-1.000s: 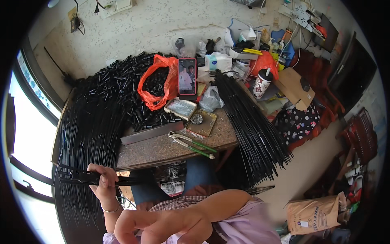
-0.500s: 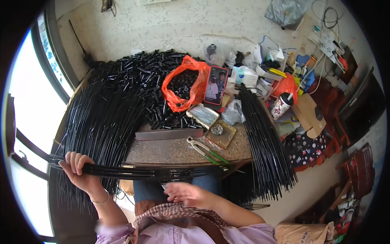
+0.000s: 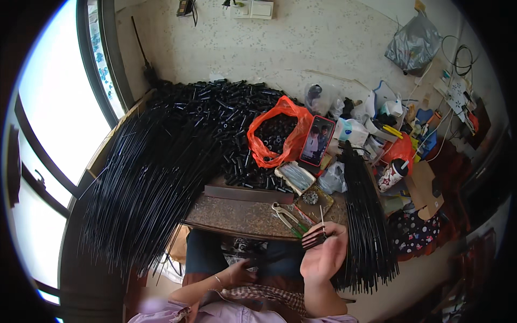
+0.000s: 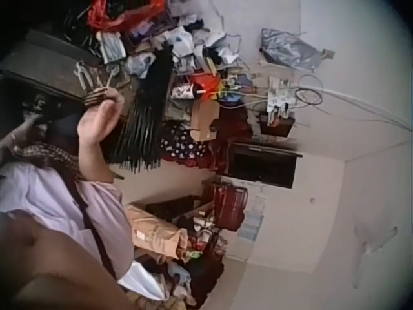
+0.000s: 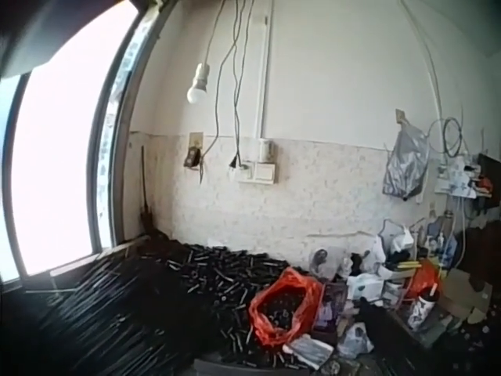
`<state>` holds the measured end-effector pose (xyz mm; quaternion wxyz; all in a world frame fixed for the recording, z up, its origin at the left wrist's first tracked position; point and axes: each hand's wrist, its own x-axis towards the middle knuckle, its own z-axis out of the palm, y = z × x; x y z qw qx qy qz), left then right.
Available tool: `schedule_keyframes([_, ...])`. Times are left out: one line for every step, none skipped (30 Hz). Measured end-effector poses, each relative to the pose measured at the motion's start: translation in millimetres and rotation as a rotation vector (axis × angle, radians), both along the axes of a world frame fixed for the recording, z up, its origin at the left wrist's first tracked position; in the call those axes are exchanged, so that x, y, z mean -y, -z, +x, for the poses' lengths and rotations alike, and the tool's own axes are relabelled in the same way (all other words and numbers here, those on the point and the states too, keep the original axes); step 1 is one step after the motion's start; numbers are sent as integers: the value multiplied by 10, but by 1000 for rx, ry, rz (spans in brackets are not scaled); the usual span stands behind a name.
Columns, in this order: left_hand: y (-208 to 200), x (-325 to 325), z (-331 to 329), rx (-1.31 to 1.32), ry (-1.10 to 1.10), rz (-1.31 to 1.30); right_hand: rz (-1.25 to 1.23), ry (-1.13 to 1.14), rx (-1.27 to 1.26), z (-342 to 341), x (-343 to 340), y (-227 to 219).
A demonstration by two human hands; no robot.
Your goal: Assembling bundles of black rods into housing units at a manufacturing workbench.
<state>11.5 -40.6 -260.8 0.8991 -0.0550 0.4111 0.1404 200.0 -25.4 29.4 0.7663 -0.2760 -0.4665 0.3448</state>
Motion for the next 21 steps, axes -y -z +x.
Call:
schedule_keyframes([88,10,-86,-249,309,319,-106,-146,-21,-35,1,81])
schedule_keyframes([137,8,-153,-500,622,635,-222,-227,-4,-66,-14,172])
schedule_keyframes([-91,-75,-176,-507,623,632,-298,-339,99,-91,-54,230])
schedule_keyframes([-589,-234,-159,-750,770,1079,-320,-442,78,-103,-101,289])
schedule_keyframes([-1116,-335,-162,-994,892,1529,-342,-557,54,-141,-127,323])
schedule_keyframes([-1589,-401,-116,-783,399,1650,-348,-548,50,-154,-158,321])
schedule_keyframes([-2031,-435,-60,-550,-93,1693,-355,-544,75,-173,-202,299])
schedule_keyframes([-2435,-430,-14,-397,-283,1603,-362,-559,92,-225,-250,298])
schedule_keyframes([-2691,-416,-2,-246,-473,1512,-358,-569,86,-294,-253,252])
schedule_keyframes([-2708,-433,-38,-258,-474,1515,-316,-552,128,-358,-251,203])
schedule_keyframes([-2723,-454,-72,-452,-388,1670,-271,-533,172,-405,-265,171])
schedule_keyframes([-2737,-481,-97,-652,-293,1814,-247,-442,212,-432,-261,211])
schedule_keyframes([-2781,-456,-70,-777,-306,1866,-242,-449,209,-432,-268,206])
schedule_keyframes([-2792,-418,-80,-815,-299,1882,-234,-517,156,-429,-271,206])
schedule_keyframes([-2783,-401,-90,-851,-291,1898,-226,-583,104,-417,-285,223])
schedule_keyframes([-2758,-416,-93,-777,-332,1893,-214,-611,115,-391,-304,270])
schedule_keyframes([-2735,-471,-95,-774,-331,1892,-216,-608,116,-354,-315,285])
schedule_keyframes([-2690,-557,-108,-650,-293,1955,-237,-631,87,-321,-330,287])
schedule_keyframes([-2638,-665,-121,-521,-254,2014,-257,-651,58,-280,-352,289])
schedule_keyframes([-2578,-869,-115,-220,-217,1778,-257,-581,79,-199,-441,382])
schedule_keyframes([-2429,-1133,-132,-165,-278,1711,-308,-520,7,-202,-548,363])
